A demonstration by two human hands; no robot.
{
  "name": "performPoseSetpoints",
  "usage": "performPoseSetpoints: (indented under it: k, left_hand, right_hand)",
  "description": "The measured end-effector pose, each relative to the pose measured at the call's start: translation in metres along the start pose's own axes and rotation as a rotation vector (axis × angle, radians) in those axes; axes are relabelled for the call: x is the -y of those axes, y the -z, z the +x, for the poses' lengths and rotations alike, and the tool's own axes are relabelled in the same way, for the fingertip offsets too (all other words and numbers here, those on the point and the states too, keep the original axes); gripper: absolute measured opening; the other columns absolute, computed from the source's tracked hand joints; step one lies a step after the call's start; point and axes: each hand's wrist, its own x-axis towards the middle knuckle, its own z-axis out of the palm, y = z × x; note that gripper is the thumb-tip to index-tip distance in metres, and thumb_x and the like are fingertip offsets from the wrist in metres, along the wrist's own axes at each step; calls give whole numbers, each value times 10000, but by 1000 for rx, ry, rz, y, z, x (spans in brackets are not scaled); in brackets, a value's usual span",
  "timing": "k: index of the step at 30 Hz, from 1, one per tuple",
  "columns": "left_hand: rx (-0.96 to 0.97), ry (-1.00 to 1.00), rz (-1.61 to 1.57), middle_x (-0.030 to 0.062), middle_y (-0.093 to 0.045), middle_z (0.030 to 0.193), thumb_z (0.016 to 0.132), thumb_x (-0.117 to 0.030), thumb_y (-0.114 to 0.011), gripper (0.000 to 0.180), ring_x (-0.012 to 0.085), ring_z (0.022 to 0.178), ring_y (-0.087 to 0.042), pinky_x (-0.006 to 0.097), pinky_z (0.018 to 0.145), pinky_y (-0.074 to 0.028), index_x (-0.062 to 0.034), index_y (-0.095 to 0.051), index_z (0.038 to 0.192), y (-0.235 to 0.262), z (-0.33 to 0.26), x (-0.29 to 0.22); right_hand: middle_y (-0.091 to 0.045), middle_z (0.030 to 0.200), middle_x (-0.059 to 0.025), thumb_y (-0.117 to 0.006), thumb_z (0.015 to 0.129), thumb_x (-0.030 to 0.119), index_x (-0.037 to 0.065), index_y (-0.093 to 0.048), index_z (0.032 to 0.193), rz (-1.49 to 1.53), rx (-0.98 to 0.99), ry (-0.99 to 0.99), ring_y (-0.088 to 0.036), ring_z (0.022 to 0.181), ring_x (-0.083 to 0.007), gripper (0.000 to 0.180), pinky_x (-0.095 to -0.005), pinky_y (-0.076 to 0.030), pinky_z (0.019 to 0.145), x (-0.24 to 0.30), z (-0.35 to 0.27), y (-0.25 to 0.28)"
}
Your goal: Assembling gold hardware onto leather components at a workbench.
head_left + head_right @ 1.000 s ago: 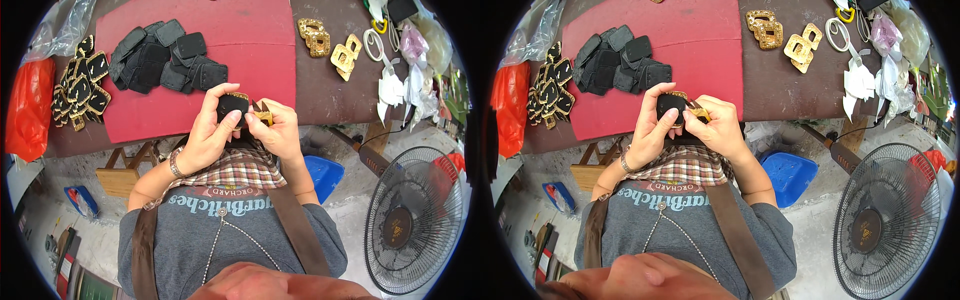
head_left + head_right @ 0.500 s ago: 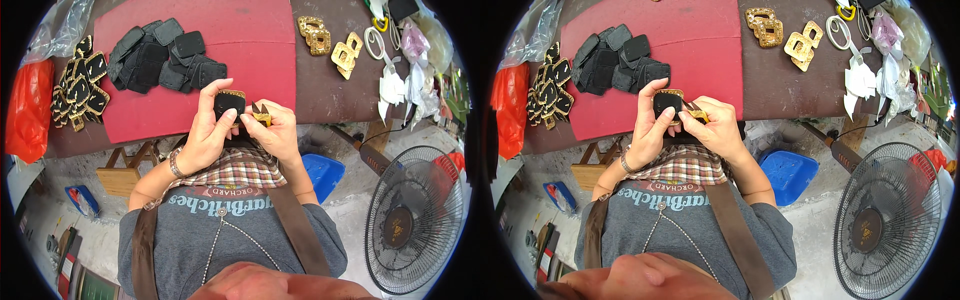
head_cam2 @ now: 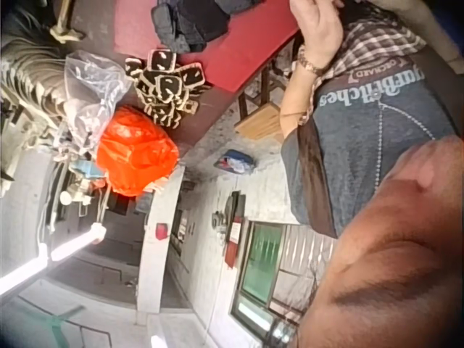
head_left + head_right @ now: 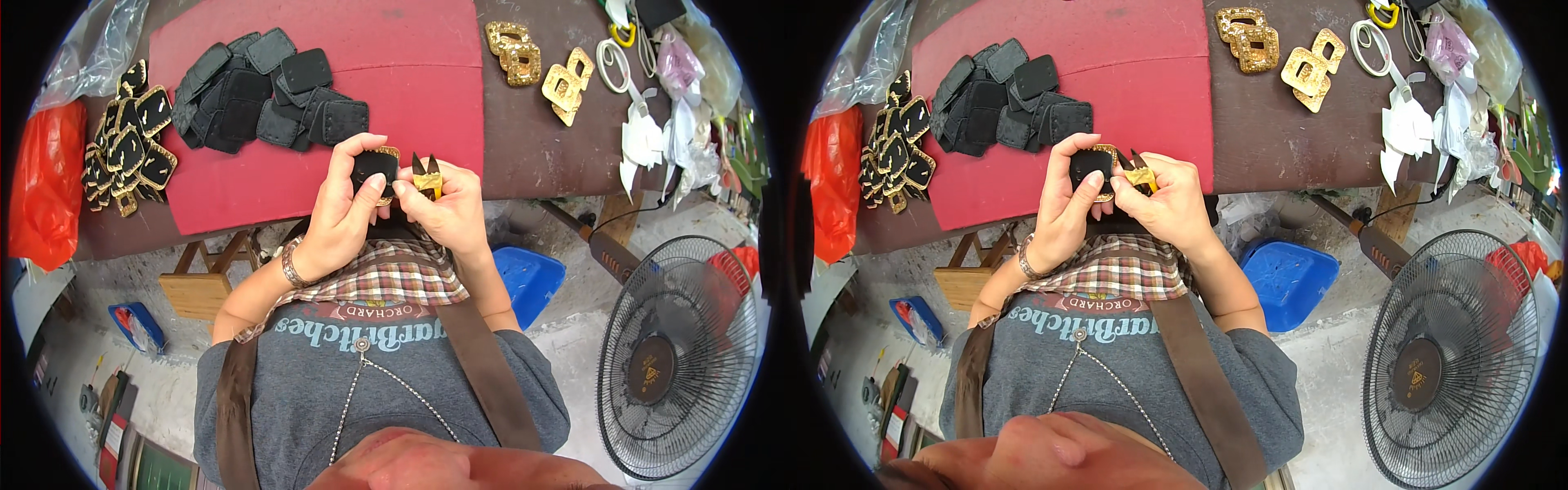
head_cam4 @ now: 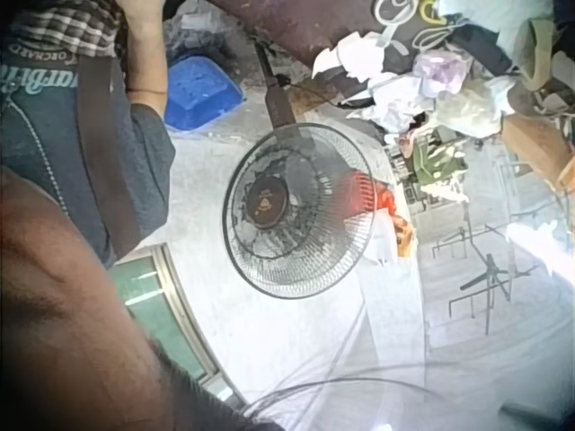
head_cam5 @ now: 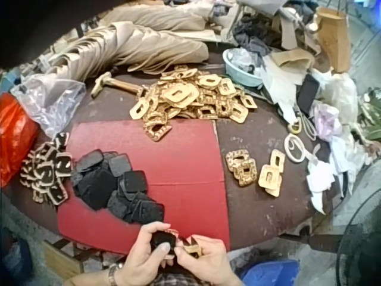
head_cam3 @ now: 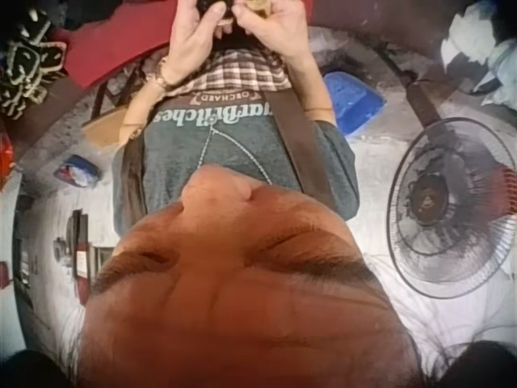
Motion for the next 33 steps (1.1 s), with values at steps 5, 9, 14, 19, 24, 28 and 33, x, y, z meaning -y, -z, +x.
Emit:
performPoseSetpoints:
  k: [5,9,14,19,24,28,33]
  left_hand:
    - [22,-49,194,39,-545,940,955,-44,-454,348,69,692,-514,215,610,-459,-40,-366,1291,2,3,-1]
    - [72,-17,76,49,-544,937,953,-37,-454,366,78,696,-524,225,617,-469,-44,-344,1302,-1,2,-7]
    - [38,-67,66,53,-543,931,952,-34,-455,363,82,702,-531,232,622,-478,-40,-344,1298,-4,0,-1]
    - [27,-47,84,40,-551,927,952,-37,-465,337,72,711,-532,221,624,-478,-34,-363,1272,-5,0,-2]
    - [-26,23,-57,25,-560,931,944,-36,-488,281,60,727,-533,205,608,-472,-38,-419,1216,-7,1,-3]
    - [-82,-140,156,19,-562,929,938,-36,-505,254,56,746,-540,202,596,-470,-40,-446,1185,-7,7,-2]
    - [-71,-132,325,60,-536,1052,924,-25,-517,313,61,789,-547,204,652,-476,-53,-416,1218,4,8,-6]
  right_hand:
    - [-578,706,0,-640,829,-7,-15,-628,831,-9,-61,77,-526,574,-35,14,-188,-404,491,-4,-2,-2]
    - [-579,713,-10,-636,824,-17,-31,-620,817,-44,-90,198,-535,591,-42,23,-189,-411,506,2,0,-1]
    - [-588,698,-21,-637,821,-16,-53,-606,810,-197,-35,411,-541,590,-51,49,-190,-416,510,1,3,0]
    - [-600,687,-19,-639,818,-14,-47,-614,789,-215,-47,380,-545,590,-58,50,-204,-422,509,-1,2,3]
    - [-601,666,-3,-647,803,-20,-35,-621,745,261,-116,9,-538,566,-60,65,-215,-422,503,11,-4,-9]
    - [-598,656,3,-636,818,-7,-31,-634,754,92,-166,90,-527,545,-57,69,-215,-413,493,5,-1,-13]
    - [-586,630,-19,-586,898,111,-32,-648,798,-267,-143,233,-525,546,-64,185,-227,-410,493,5,0,0]
